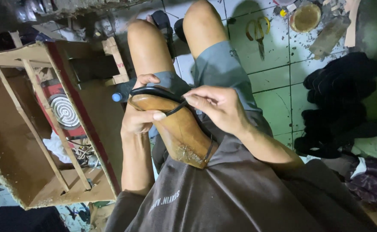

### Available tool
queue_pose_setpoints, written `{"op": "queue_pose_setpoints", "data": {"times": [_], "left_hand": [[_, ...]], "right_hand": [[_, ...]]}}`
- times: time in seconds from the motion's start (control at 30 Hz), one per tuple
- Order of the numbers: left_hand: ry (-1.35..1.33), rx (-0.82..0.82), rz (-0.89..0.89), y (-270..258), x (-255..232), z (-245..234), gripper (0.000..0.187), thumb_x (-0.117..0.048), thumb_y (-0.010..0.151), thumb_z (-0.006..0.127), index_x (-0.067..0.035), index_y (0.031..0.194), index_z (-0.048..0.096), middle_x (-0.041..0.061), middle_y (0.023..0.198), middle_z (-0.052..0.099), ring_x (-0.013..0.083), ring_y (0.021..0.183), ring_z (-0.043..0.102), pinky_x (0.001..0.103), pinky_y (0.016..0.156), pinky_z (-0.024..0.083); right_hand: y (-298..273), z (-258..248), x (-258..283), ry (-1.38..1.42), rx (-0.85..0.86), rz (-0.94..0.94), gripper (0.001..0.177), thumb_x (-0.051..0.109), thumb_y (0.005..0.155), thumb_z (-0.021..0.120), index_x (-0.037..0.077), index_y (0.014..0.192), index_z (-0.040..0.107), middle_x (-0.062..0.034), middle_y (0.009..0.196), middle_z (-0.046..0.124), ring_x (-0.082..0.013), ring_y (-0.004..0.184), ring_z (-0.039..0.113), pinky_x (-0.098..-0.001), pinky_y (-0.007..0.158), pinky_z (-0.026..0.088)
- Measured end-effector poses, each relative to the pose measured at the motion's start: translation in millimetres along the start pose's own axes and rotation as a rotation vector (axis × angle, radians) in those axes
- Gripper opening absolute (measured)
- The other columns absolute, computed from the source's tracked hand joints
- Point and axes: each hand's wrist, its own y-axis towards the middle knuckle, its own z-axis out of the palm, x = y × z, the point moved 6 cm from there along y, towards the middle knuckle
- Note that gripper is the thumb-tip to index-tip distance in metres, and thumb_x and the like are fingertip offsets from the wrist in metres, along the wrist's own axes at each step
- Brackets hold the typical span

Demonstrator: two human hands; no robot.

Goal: A person is seen assembling sandals by placing straps onto a shoe last and then attaching them to the sole using manual pressure and tools.

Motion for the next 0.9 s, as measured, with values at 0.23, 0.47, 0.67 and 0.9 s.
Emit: {"op": "queue_pose_setpoints", "data": {"times": [0.23, 0.47, 0.67, 0.9], "left_hand": [[0.007, 0.035, 0.053, 1.0, -9.0, 17.5, 0.074, 0.014, 0.056, 0.087, 0.003, 0.117, 0.046, 0.026, 0.093, 0.067, 0.0313, 0.085, 0.074, 0.038, 0.071, 0.063], [-0.025, 0.075, 0.059, -3.4, -8.4, 29.7, 0.069, 0.015, 0.055, 0.087, 0.005, 0.11, 0.046, 0.031, 0.09, 0.064, 0.0359, 0.086, 0.072, 0.042, 0.07, 0.061], [0.122, 0.202, 0.096, 1.3, -28.1, 61.8, 0.058, 0.008, 0.059, 0.09, 0.005, 0.102, 0.051, 0.028, 0.087, 0.064, 0.0383, 0.095, 0.068, 0.05, 0.085, 0.056], [0.379, 0.532, 0.239, 22.5, -49.4, 109.2, 0.049, -0.011, 0.065, 0.095, 0.002, 0.101, 0.064, 0.02, 0.103, 0.069, 0.0388, 0.128, 0.052, 0.051, 0.113, 0.036]], "right_hand": [[5.0, 1.8, -13.4, 0.104, 0.081, 0.196, 0.015, 0.015, 0.096, 0.07, 0.0, 0.095, 0.074, -0.0097, 0.069, 0.066, -0.0098, 0.069, 0.056, -0.0259, 0.064, 0.053], [1.3, 4.3, -13.9, 0.109, 0.159, 0.216, 0.015, 0.014, 0.099, 0.065, 0.002, 0.093, 0.072, -0.0074, 0.068, 0.064, -0.0102, 0.068, 0.054, -0.0256, 0.064, 0.051], [-8.8, 9.6, -26.2, 0.431, 0.224, 0.379, 0.016, 0.012, 0.095, 0.067, 0.004, 0.109, 0.068, -0.0005, 0.085, 0.063, -0.0067, 0.082, 0.056, -0.0195, 0.072, 0.047], [-33.6, 32.3, -104.1, 0.926, 0.568, 0.644, 0.058, 0.007, 0.072, 0.081, -0.008, 0.124, 0.06, -0.0158, 0.101, 0.069, -0.0227, 0.096, 0.067, -0.0308, 0.081, 0.057]]}}
